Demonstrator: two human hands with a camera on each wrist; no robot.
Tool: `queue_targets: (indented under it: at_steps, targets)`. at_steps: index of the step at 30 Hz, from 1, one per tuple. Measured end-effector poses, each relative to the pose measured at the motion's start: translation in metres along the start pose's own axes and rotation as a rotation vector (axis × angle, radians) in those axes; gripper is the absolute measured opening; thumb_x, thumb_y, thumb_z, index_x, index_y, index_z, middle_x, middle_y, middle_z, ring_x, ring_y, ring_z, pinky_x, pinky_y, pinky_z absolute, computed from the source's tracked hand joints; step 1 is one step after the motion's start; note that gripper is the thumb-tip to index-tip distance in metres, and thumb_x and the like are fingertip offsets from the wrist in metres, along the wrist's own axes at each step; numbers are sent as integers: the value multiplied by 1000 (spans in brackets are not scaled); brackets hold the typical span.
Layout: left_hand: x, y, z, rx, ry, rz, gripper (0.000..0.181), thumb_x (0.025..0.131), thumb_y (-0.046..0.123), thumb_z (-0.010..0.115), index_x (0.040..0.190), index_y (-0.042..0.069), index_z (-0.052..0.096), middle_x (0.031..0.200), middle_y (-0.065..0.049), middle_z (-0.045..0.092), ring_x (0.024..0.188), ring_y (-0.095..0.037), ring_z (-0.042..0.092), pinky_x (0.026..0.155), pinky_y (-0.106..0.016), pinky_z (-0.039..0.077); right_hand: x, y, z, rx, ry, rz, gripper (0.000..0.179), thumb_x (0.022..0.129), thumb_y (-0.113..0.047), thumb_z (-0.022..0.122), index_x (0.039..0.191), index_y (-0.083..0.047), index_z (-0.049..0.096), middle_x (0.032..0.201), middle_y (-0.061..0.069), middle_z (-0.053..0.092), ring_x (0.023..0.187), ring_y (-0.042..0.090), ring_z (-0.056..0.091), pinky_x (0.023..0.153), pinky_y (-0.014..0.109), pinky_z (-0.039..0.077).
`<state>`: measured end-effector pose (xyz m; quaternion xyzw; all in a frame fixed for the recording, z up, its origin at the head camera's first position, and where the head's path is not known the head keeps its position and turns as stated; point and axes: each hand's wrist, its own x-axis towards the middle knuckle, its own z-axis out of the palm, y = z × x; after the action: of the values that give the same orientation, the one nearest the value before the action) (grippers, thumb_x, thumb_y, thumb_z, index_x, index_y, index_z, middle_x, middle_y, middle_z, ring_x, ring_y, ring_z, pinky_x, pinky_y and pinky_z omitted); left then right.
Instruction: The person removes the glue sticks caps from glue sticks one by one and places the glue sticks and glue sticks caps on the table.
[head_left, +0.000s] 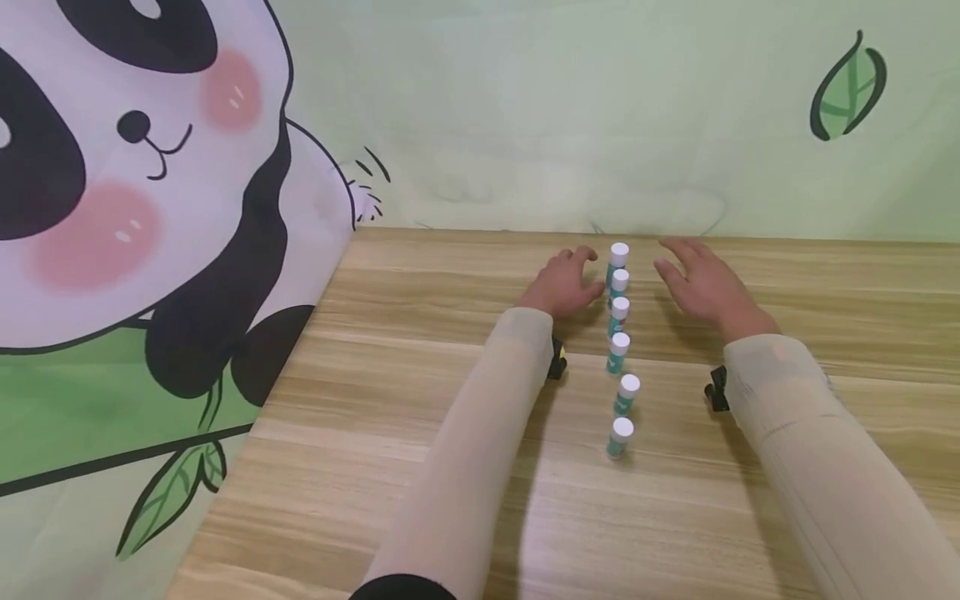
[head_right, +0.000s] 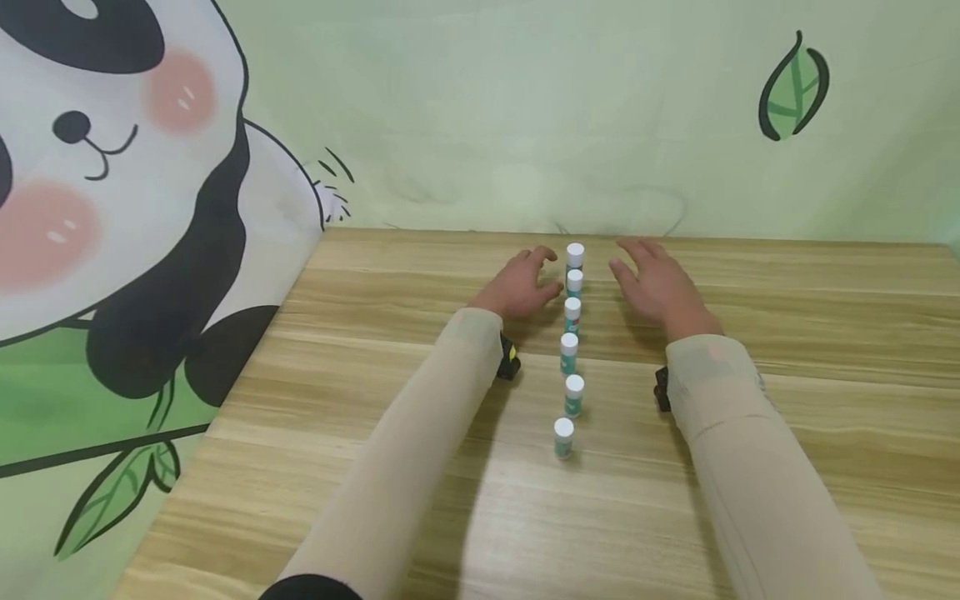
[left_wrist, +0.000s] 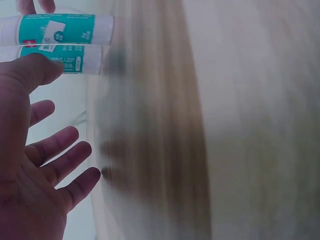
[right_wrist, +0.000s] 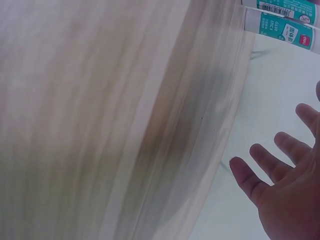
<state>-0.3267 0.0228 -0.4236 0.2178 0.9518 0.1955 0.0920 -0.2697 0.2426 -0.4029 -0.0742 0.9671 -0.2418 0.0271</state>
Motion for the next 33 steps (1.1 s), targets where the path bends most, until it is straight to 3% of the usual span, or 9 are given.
queue_targets:
  at_steps: [11, 23, 33]
  targets:
    - [4, 1, -2, -198, -20, 44, 47, 96, 30, 60, 138, 20, 41, 134, -8, 54, 123, -20, 53, 101, -34, 46, 5, -3, 2, 31, 2, 3, 67, 102, -53, 24, 153, -9, 23, 158, 22, 22, 145, 44, 18, 116, 62, 16]
    - [9, 0, 0, -304, -22, 66, 43, 94, 27, 64, 132, 21, 46, 128, -4, 57, 110, -15, 58, 95, -31, 49, 8, -10, 4, 71, 23, -7, 65, 103, -51, 26, 153, -9, 23, 157, 22, 24, 144, 44, 21, 115, 61, 19]
    - [14, -3, 5, -368, -34, 71, 46, 92, 31, 66, 133, 25, 46, 129, -2, 57, 116, -14, 55, 99, -32, 48, 12, -19, 7, 99, 40, -51, 63, 103, -50, 30, 152, -11, 27, 156, 20, 30, 144, 43, 25, 116, 59, 21]
